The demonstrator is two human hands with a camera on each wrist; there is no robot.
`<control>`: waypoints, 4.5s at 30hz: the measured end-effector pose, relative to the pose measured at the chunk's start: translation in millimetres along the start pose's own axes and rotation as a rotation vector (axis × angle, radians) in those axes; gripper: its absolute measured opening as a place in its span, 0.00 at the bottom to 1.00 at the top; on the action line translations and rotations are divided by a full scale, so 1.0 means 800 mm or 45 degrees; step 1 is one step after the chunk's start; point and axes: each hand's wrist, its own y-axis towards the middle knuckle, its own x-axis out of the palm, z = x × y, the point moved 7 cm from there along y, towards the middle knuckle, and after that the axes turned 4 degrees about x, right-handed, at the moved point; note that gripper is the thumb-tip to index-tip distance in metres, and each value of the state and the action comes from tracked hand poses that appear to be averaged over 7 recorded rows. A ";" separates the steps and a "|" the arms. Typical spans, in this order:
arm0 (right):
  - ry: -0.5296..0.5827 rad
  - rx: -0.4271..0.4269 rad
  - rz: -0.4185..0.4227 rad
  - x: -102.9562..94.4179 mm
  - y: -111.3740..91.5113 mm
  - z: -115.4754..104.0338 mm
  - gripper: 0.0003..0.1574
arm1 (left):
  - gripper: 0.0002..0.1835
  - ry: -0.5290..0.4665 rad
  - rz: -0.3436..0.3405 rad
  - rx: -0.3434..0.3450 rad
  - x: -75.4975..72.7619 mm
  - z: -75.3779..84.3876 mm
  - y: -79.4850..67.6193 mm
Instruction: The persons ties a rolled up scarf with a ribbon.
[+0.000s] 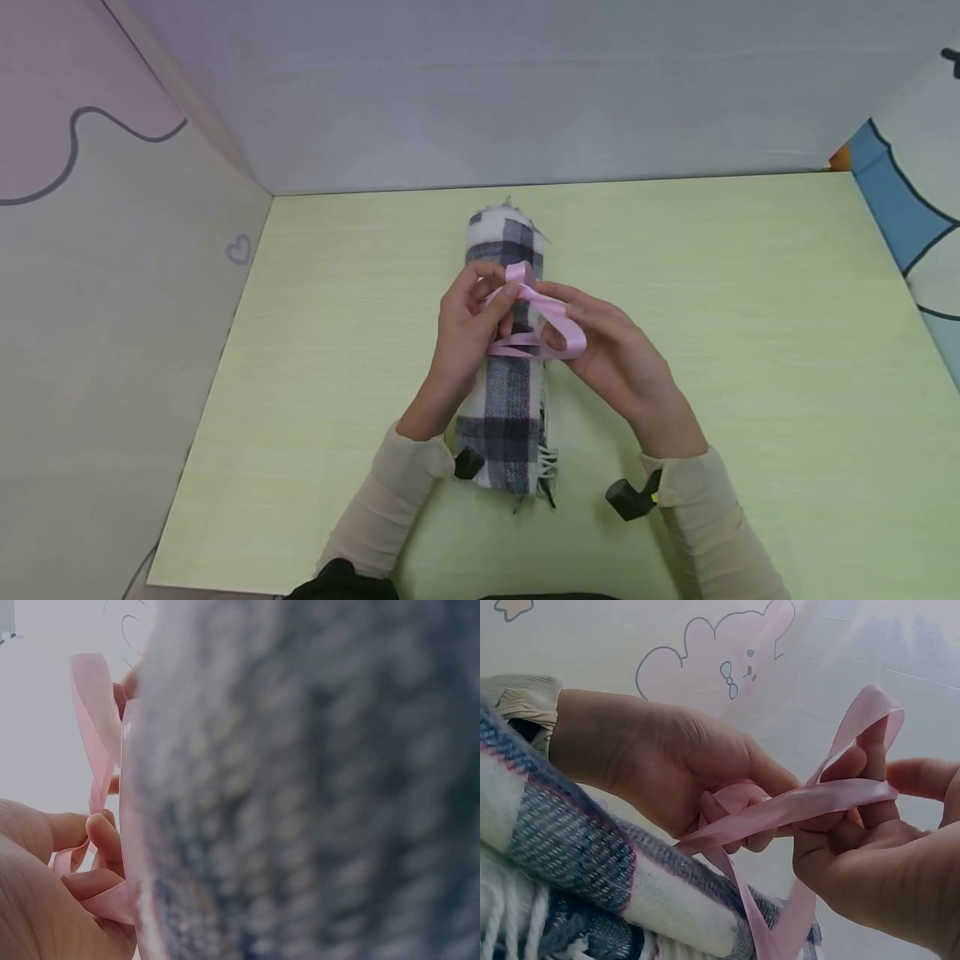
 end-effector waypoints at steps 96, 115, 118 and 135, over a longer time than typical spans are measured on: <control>-1.369 -0.060 0.340 -0.052 -0.052 -0.025 0.09 | 0.08 -0.638 0.089 0.004 -0.056 0.016 -0.020; -1.401 -0.075 0.397 -0.071 -0.059 -0.030 0.10 | 0.03 0.365 0.302 0.165 -0.103 0.019 -0.021; -1.393 -0.077 0.407 -0.074 -0.061 -0.031 0.10 | 0.01 0.450 0.347 0.167 -0.110 0.018 -0.022; -1.409 -0.075 0.486 -0.096 -0.074 -0.035 0.12 | 0.24 0.236 0.578 -0.166 -0.156 -0.019 -0.029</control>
